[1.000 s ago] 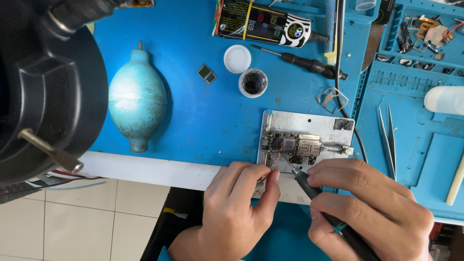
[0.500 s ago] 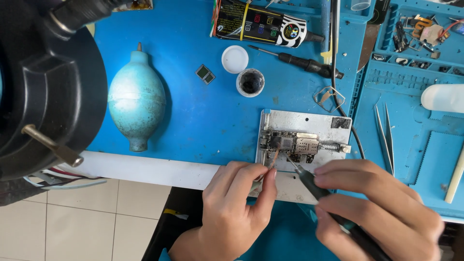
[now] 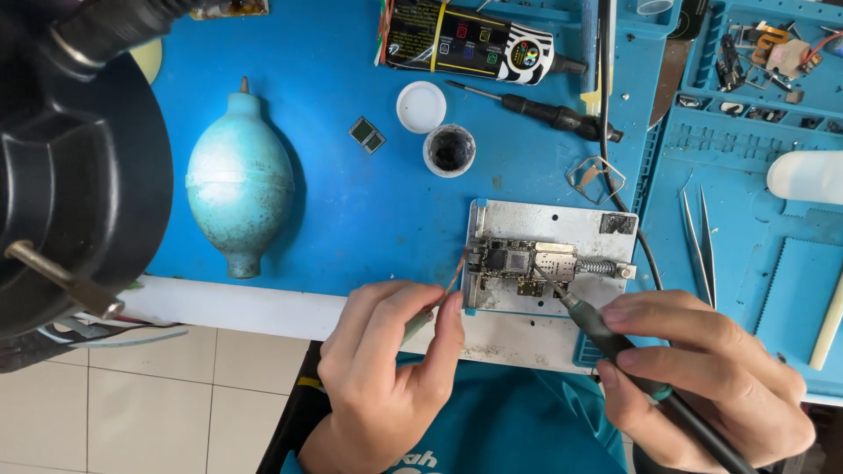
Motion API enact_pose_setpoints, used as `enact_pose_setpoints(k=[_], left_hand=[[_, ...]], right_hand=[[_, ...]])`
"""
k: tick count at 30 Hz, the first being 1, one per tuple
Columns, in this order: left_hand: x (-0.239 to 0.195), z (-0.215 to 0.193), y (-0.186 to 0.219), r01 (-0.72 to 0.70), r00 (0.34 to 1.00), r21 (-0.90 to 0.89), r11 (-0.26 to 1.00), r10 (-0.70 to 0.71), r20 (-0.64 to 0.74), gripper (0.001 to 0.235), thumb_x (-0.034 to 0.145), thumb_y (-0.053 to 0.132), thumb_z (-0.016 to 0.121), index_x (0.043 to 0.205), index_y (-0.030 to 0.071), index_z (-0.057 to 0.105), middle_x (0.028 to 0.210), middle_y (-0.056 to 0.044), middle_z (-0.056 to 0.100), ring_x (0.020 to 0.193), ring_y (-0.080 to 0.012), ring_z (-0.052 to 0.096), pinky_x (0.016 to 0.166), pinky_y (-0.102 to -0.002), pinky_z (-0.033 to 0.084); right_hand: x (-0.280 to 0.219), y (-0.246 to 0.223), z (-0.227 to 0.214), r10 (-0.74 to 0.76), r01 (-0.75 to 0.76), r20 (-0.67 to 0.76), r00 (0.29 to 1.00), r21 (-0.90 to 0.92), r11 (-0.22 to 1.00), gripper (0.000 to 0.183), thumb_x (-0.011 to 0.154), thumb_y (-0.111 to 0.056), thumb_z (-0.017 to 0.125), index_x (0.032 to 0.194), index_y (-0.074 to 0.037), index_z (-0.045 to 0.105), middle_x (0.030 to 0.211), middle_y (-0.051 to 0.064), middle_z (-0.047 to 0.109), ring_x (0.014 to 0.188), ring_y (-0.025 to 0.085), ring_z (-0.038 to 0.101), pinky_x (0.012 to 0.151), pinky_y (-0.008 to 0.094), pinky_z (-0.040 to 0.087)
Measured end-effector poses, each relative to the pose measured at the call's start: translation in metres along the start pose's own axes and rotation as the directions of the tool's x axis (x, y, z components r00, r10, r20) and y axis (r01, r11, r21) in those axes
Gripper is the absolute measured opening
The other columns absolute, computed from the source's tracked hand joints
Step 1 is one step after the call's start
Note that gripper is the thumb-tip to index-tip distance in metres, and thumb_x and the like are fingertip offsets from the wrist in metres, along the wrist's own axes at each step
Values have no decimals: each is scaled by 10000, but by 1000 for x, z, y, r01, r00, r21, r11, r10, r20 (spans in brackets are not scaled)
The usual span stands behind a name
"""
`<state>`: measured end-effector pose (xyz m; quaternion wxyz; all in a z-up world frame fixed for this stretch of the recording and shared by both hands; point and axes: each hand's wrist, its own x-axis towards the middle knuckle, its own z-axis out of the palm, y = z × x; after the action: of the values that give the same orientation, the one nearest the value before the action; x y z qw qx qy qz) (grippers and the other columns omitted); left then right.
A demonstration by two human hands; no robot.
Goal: The person solders a small circuit board clamped on a metal plate using a soldering iron and solder wire. They apply solder to multiple points on the board, then use a desoldering pump to remove excess solder from specific areas.
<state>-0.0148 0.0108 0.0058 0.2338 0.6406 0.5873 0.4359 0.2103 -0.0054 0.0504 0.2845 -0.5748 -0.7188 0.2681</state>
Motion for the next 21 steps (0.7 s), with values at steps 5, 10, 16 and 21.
enact_pose_setpoints(k=[5,10,16,21], left_hand=[[8,-1,-2,-30,997,71,997,34,-64,132,898,57,790,971,5,692,931,-159,706,792,-265,715,700,-350,620],[25,2,-23,-139,984,74,988,146,-99,118,955,-7,728,1047,-25,657,965,-168,702,831,-293,684,750,-386,561],[30,11,-40,-166,979,126,978,179,-99,337,922,-2,653,1226,-13,507,1044,-162,581,935,-345,575,828,-463,491],[28,0,-38,-164,986,-59,985,162,-32,352,873,-181,427,1100,48,287,990,-175,345,960,-329,421,699,-413,368]], right_hand=[[-13,18,5,36,-33,-108,994,35,999,278,799,-58,809,979,-63,597,1141,211,735,996,278,806,900,331,675],[-24,50,15,33,-1,-240,970,130,992,254,865,15,779,970,-45,556,1167,203,581,1035,298,779,954,350,716],[-29,77,26,-7,91,-397,918,193,977,281,918,56,779,1036,-35,540,1017,155,466,971,359,747,953,431,714],[-34,85,22,-65,129,-419,906,128,983,296,928,50,788,1103,8,553,1035,231,545,1009,418,730,968,475,683]])
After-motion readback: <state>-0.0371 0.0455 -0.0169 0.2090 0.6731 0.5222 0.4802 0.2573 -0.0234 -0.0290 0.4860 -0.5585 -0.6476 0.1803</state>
